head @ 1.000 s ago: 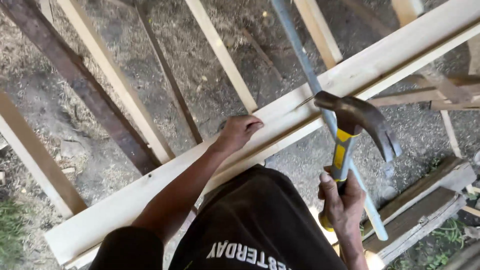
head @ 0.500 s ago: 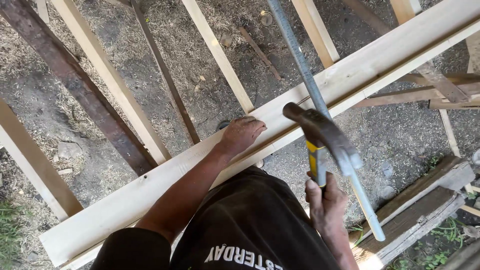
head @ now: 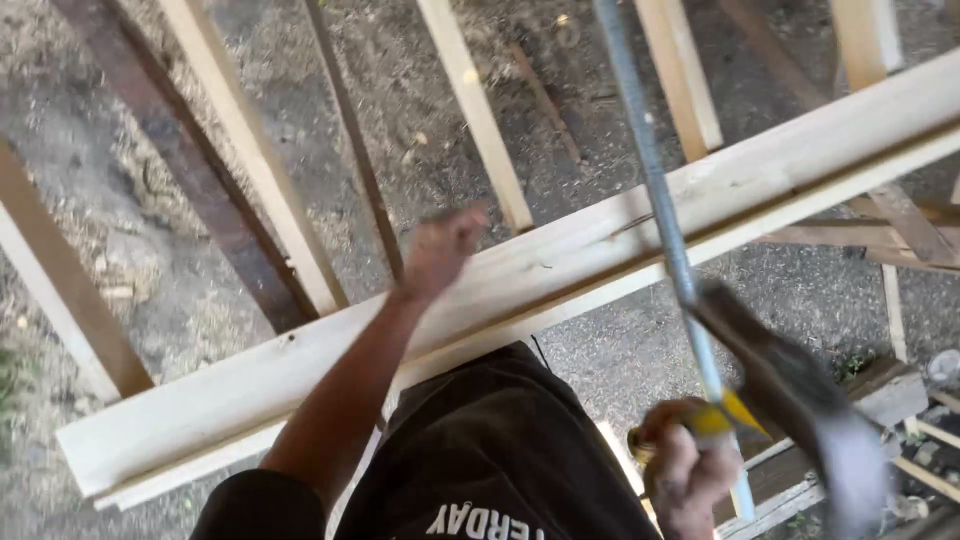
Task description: The person hammers nails into a wooden lattice frame structure, holding planks aligned with one hand while driving nails with a claw hammer. They reposition boards, adjust the frame sections, and continue nailing along the rails of the assembly.
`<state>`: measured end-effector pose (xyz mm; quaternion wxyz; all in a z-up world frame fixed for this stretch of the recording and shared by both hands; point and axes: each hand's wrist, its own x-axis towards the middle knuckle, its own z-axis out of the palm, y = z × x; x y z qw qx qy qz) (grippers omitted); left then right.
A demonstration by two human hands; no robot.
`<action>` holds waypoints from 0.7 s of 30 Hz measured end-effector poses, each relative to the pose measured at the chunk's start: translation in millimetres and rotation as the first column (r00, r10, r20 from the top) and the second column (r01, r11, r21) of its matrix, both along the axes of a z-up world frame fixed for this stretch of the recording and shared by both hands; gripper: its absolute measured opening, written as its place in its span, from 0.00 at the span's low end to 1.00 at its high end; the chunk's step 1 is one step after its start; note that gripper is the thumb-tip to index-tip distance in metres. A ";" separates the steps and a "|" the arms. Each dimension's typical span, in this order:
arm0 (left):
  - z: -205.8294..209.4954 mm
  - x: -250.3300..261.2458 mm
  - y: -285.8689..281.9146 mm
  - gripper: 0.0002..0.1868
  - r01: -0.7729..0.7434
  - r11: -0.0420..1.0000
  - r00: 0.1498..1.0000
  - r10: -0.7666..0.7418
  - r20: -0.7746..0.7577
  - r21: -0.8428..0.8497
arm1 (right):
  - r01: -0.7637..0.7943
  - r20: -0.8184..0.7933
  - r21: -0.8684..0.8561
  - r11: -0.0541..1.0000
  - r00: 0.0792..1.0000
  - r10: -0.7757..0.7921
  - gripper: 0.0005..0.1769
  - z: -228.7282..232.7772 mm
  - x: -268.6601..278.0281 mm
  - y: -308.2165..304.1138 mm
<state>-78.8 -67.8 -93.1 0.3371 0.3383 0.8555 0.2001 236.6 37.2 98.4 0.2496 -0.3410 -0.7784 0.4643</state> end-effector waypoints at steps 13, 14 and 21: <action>-85.0 -8.9 -44.2 0.14 -0.193 0.976 0.954 0.164 0.252 0.097 | -0.179 0.801 0.167 0.970 0.598 -0.027 0.18 -74.1 -12.5 4.5; -79.1 -10.4 -42.4 0.13 -0.142 0.989 0.967 0.128 0.218 0.051 | -0.091 0.705 0.124 0.988 0.709 -0.023 0.18 -60.7 -15.7 2.4; -78.0 -8.0 -43.1 0.12 -0.212 0.973 0.966 0.195 0.167 0.091 | -0.136 -0.138 0.413 0.901 0.968 0.209 0.19 -88.3 1.9 12.4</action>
